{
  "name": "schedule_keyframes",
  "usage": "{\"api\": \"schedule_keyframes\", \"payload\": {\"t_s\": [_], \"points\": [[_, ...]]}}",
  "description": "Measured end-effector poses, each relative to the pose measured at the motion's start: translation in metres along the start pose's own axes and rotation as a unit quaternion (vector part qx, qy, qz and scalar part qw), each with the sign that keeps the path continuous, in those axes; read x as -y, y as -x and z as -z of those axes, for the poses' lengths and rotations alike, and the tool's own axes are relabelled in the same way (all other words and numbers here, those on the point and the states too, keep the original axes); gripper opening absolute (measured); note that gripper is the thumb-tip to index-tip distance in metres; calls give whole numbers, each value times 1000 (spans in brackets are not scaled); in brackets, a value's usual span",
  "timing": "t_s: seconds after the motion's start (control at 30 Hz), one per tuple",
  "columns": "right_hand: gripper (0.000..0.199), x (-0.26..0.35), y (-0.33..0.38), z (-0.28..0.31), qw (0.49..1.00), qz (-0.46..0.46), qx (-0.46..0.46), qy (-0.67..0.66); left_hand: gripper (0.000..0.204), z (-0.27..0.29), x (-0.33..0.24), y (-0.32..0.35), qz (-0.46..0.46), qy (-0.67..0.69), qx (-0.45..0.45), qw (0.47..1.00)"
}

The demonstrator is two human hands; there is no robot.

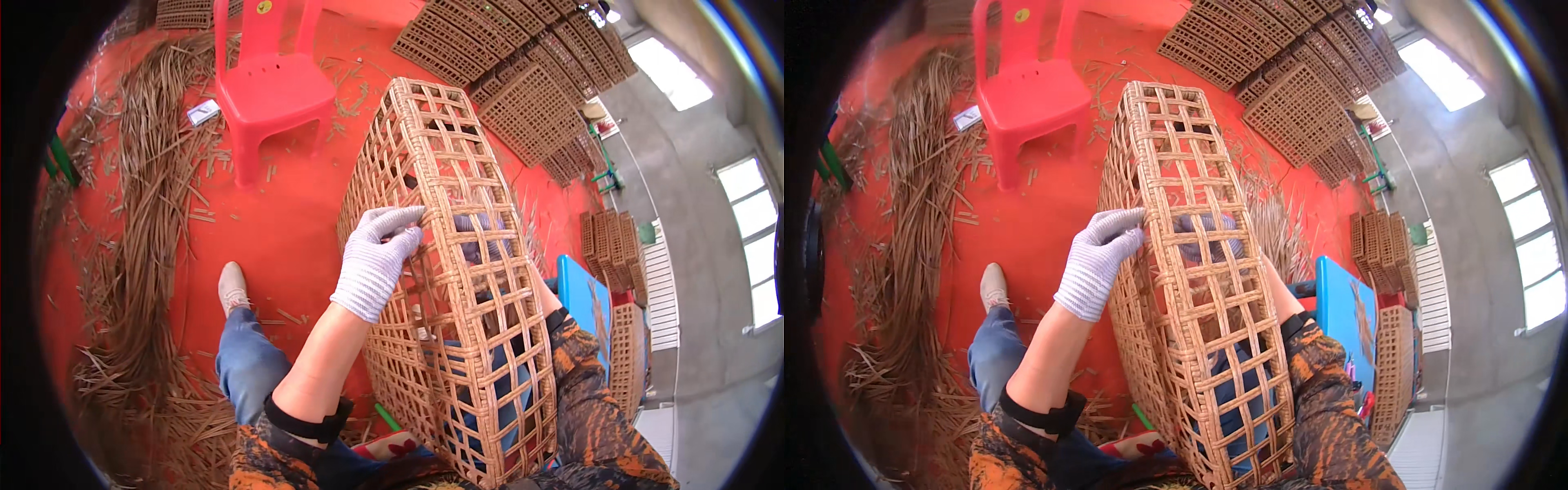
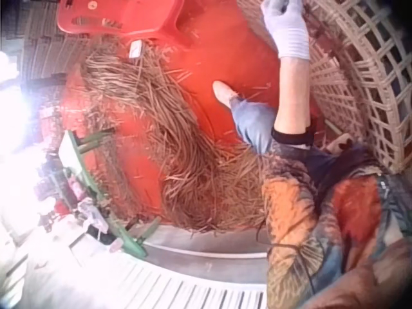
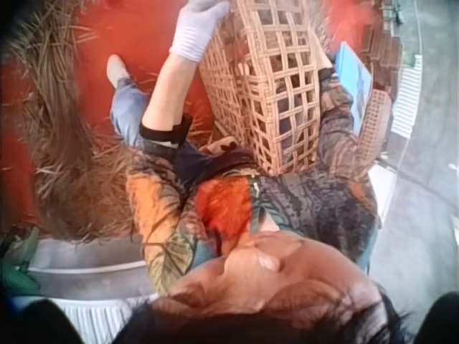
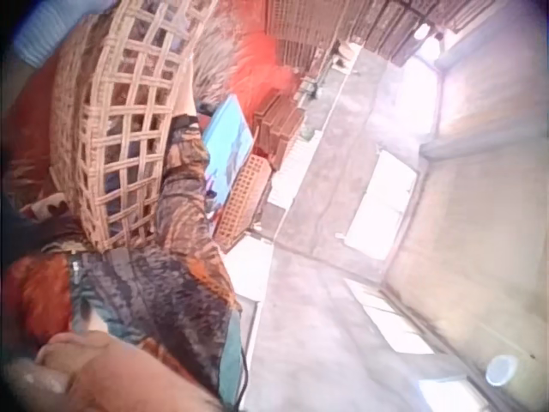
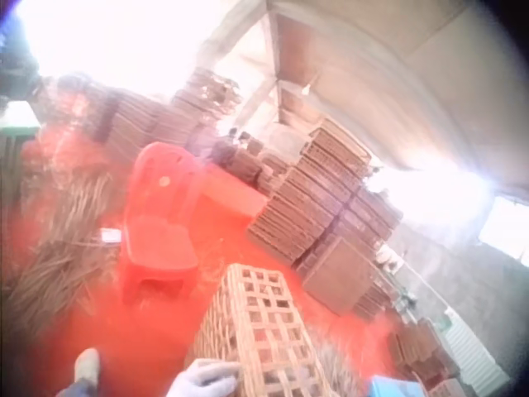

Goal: Weaving thin wooden or bamboo strips onto a furniture frame and securing them with a pneumatic staple gun.

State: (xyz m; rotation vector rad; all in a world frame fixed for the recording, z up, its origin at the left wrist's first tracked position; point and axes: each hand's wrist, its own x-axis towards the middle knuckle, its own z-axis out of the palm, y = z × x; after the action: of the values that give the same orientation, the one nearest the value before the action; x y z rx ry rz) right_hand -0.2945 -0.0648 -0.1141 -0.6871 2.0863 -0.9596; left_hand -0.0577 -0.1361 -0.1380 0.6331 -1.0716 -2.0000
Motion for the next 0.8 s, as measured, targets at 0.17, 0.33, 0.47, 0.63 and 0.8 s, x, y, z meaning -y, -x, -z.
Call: {"api": "schedule_keyframes", "payload": {"t_s": [0.17, 0.33, 0.47, 0.63, 0.8], "points": [[33, -2, -4, 6, 999, 4, -31, -6, 26, -3, -1, -2, -25, -28, -6, 999], [32, -1, -7, 7, 999, 10, -46, -9, 24, -7, -1, -3, -42, -64, -20, 997], [31, 0, -8, 10, 998, 15, -55, -11, 23, -8, -1, -2, -35, -71, -19, 997], [30, 0, -9, 15, 998, 21, -63, -14, 22, -8, 1, -4, -28, -54, -17, 998], [29, 0, -10, 19, 997, 26, -73, -19, 17, -11, 5, -6, -13, -12, -43, 999]]}}
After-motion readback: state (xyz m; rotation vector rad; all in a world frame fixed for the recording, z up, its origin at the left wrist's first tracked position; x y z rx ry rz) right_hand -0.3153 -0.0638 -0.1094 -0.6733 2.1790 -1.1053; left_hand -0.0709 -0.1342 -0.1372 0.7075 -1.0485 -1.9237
